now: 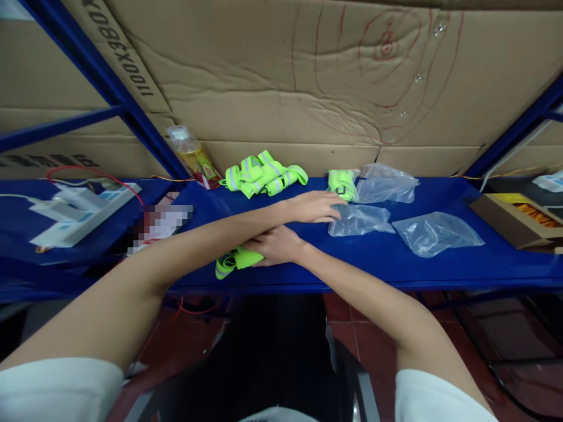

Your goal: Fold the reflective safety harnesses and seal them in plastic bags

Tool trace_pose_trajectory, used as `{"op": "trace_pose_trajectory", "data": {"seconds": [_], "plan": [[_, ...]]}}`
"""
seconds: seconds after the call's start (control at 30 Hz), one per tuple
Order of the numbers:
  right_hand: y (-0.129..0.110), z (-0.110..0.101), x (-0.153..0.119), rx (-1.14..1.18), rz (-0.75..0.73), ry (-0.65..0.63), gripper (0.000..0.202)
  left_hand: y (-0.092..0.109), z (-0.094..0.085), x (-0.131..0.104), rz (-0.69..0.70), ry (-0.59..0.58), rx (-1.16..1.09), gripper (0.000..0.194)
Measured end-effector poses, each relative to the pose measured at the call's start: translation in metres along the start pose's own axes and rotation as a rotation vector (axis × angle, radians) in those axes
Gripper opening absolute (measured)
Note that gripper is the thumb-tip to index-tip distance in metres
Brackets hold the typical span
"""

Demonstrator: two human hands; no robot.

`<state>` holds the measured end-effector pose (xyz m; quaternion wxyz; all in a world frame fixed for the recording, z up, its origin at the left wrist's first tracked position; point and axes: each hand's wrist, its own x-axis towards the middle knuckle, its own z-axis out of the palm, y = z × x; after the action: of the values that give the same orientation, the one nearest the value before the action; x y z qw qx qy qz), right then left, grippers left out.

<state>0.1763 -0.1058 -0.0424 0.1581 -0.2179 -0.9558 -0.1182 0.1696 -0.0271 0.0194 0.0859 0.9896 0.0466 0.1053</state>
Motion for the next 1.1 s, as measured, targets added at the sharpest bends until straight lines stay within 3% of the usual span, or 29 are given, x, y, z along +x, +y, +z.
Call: {"op": "trace_pose_trajectory", "data": {"seconds": [0.03,0.13,0.27,0.37,0.43,0.53,0.63,0.73,0.83,1.0,1.1], "plan": [[0.001,0.000,-0.001,-0.007,-0.011,0.002,0.048,0.003,-0.001,-0.001,0.003,0.004,0.031,0.012],[0.003,-0.002,-0.004,-0.025,-0.023,0.017,0.053,0.008,-0.016,-0.022,-0.065,0.132,0.179,0.028],[0.004,-0.004,-0.004,-0.072,0.027,0.012,0.059,-0.003,-0.051,-0.082,-0.357,0.546,0.300,0.030],[0.004,-0.004,-0.001,-0.093,0.024,0.005,0.058,-0.024,-0.064,-0.122,-0.550,0.855,0.333,0.026],[0.006,-0.005,-0.002,-0.067,0.032,0.032,0.057,-0.037,-0.058,-0.139,-0.620,0.879,0.375,0.024],[0.013,-0.010,-0.008,0.065,0.151,0.178,0.057,-0.049,-0.038,-0.152,-0.698,0.771,0.395,0.017],[0.024,-0.019,-0.018,0.171,0.344,0.385,0.059,-0.050,-0.022,-0.157,-0.710,0.672,0.378,0.019],[0.035,-0.028,-0.024,0.155,0.480,0.473,0.059,-0.047,-0.018,-0.160,-0.672,0.651,0.280,0.024],[0.044,-0.032,-0.026,0.087,0.678,0.444,0.061,-0.046,-0.018,-0.161,-0.639,0.726,0.161,0.022],[0.050,-0.035,-0.025,0.006,0.933,0.275,0.057,-0.043,-0.013,-0.162,-0.662,0.948,0.136,0.019],[0.049,-0.039,-0.024,0.040,0.989,0.263,0.055,-0.034,-0.011,-0.159,-0.599,0.943,0.144,0.030]]}}
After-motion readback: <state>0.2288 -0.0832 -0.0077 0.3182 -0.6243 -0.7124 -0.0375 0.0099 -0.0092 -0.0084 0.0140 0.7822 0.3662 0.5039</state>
